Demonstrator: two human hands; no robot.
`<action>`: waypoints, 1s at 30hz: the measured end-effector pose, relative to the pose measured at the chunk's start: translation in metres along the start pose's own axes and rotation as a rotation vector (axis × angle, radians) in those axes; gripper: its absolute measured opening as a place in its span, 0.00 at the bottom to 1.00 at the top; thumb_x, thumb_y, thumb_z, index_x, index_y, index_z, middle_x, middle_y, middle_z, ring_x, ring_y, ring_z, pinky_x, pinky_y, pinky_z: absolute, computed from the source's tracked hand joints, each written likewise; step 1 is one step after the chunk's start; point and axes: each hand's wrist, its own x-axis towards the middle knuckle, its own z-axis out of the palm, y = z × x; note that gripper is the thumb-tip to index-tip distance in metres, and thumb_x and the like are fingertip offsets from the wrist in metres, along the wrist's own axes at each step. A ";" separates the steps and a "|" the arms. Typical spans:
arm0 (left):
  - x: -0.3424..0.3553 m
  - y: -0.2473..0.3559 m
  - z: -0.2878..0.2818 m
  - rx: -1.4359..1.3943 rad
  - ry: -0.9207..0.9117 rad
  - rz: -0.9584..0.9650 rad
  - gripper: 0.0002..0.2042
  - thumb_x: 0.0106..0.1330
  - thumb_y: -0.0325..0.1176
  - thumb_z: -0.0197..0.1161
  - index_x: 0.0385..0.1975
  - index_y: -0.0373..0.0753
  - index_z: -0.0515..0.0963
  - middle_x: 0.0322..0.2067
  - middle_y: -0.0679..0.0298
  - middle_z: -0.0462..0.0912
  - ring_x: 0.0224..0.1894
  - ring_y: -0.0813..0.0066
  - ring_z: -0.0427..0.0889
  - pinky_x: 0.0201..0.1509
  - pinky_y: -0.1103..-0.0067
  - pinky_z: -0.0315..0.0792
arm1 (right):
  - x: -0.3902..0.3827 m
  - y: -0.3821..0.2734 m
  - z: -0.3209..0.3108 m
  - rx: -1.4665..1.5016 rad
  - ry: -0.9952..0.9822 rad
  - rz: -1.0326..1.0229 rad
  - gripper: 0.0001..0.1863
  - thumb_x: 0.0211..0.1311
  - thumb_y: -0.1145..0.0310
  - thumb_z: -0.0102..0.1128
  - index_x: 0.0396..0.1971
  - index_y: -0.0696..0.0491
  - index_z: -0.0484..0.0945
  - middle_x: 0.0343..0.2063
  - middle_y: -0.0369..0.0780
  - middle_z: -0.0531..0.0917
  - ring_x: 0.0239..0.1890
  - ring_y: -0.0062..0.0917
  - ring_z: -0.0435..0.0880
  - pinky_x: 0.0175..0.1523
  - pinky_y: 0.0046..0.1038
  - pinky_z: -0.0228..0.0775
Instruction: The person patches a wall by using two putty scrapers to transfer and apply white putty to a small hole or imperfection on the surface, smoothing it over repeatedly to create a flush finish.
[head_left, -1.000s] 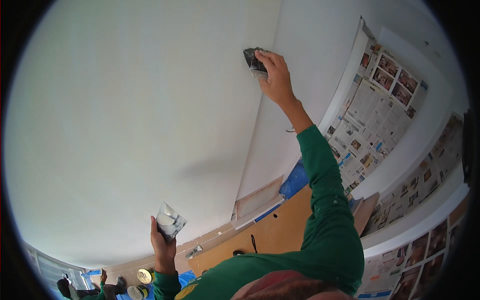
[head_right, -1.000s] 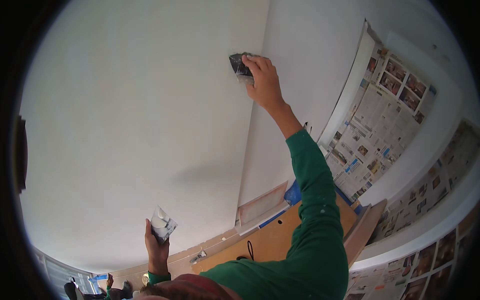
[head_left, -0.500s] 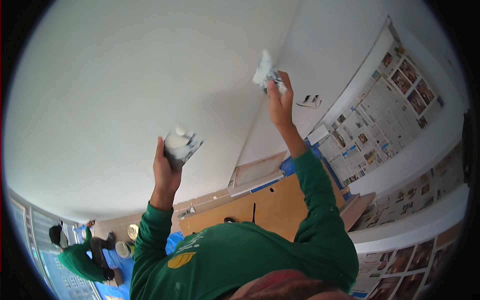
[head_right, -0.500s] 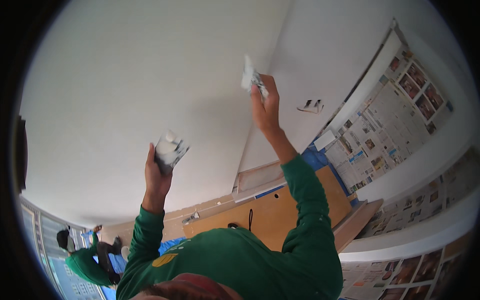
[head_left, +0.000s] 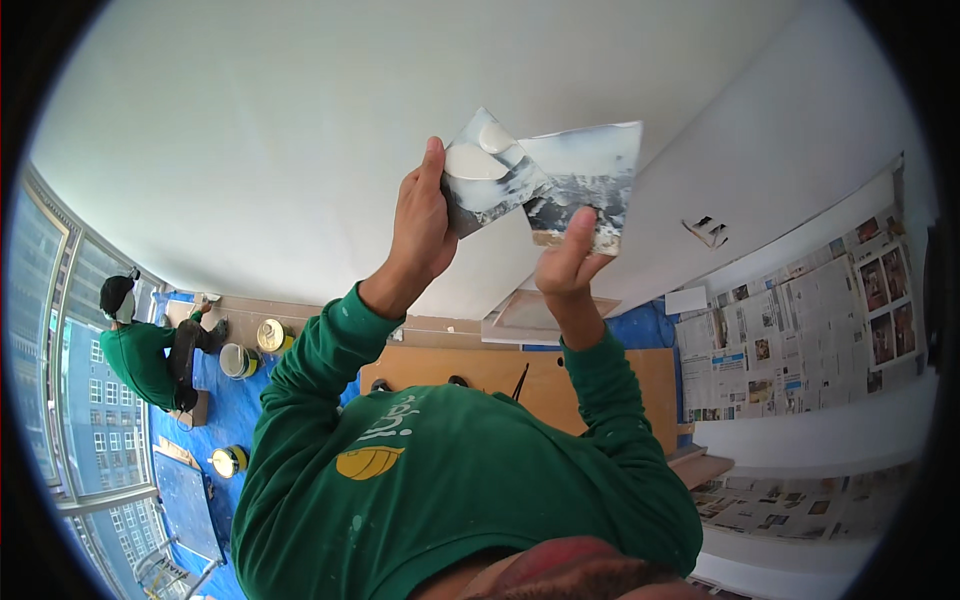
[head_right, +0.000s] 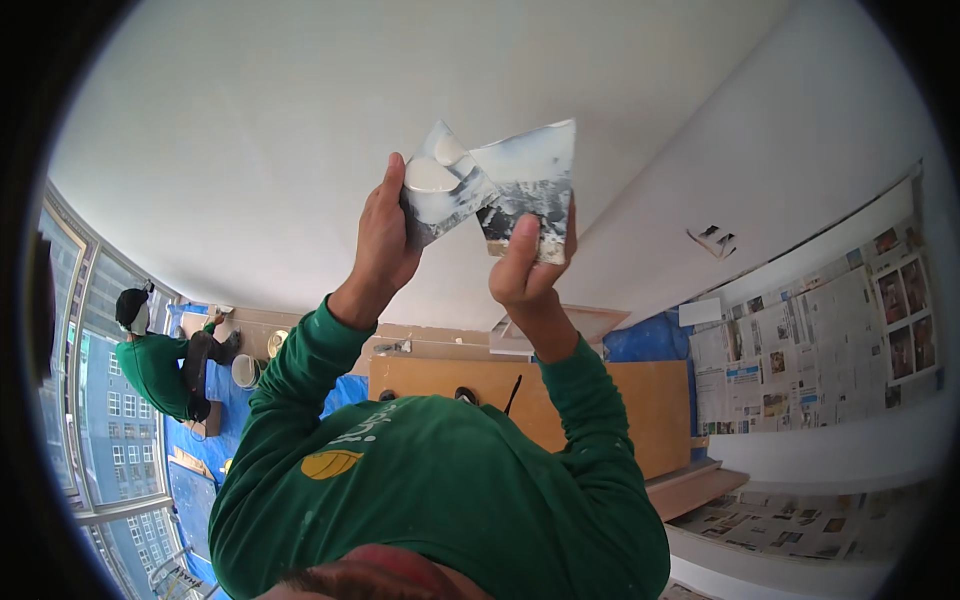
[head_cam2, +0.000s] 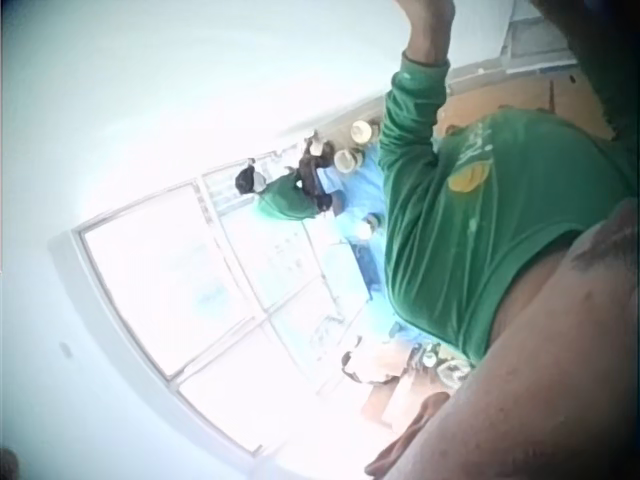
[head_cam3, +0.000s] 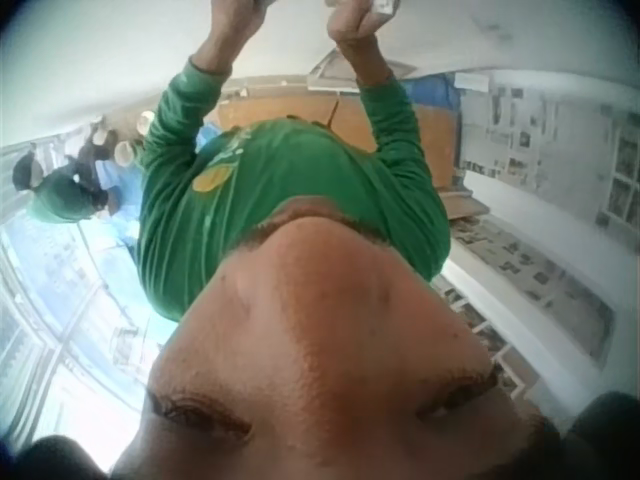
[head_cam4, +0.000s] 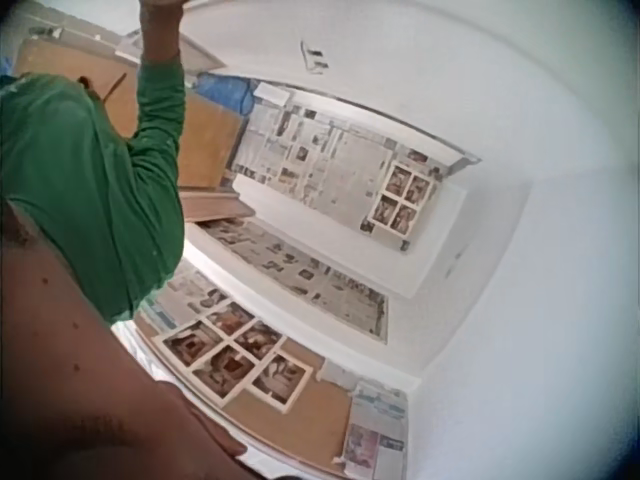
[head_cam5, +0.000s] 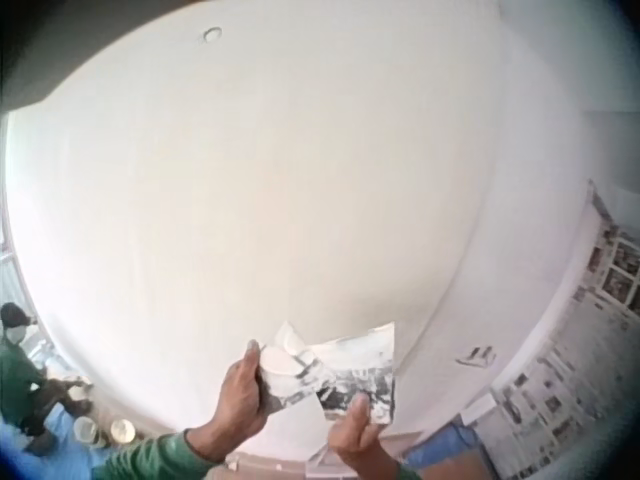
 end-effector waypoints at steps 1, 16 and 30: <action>0.003 0.002 -0.001 0.006 0.006 0.002 0.28 0.79 0.53 0.46 0.49 0.26 0.74 0.46 0.53 0.82 0.45 0.68 0.85 0.51 0.72 0.81 | -0.006 0.008 0.001 0.020 -0.023 0.040 0.18 0.69 0.73 0.44 0.52 0.70 0.68 0.43 0.49 0.79 0.42 0.29 0.80 0.46 0.25 0.72; 0.021 0.008 -0.016 0.108 -0.099 -0.082 0.30 0.79 0.54 0.43 0.55 0.28 0.73 0.49 0.53 0.81 0.50 0.67 0.83 0.56 0.72 0.78 | -0.042 -0.005 -0.019 2.045 -0.257 1.365 0.12 0.76 0.60 0.50 0.33 0.51 0.67 0.14 0.32 0.71 0.09 0.14 0.64 0.17 0.19 0.48; 0.028 0.001 -0.054 0.503 0.026 0.277 0.30 0.80 0.53 0.42 0.43 0.26 0.78 0.37 0.58 0.83 0.38 0.76 0.80 0.45 0.79 0.75 | -0.048 0.002 -0.039 0.566 0.539 0.907 0.10 0.72 0.60 0.57 0.41 0.51 0.76 0.31 0.33 0.83 0.25 0.16 0.78 0.22 0.20 0.60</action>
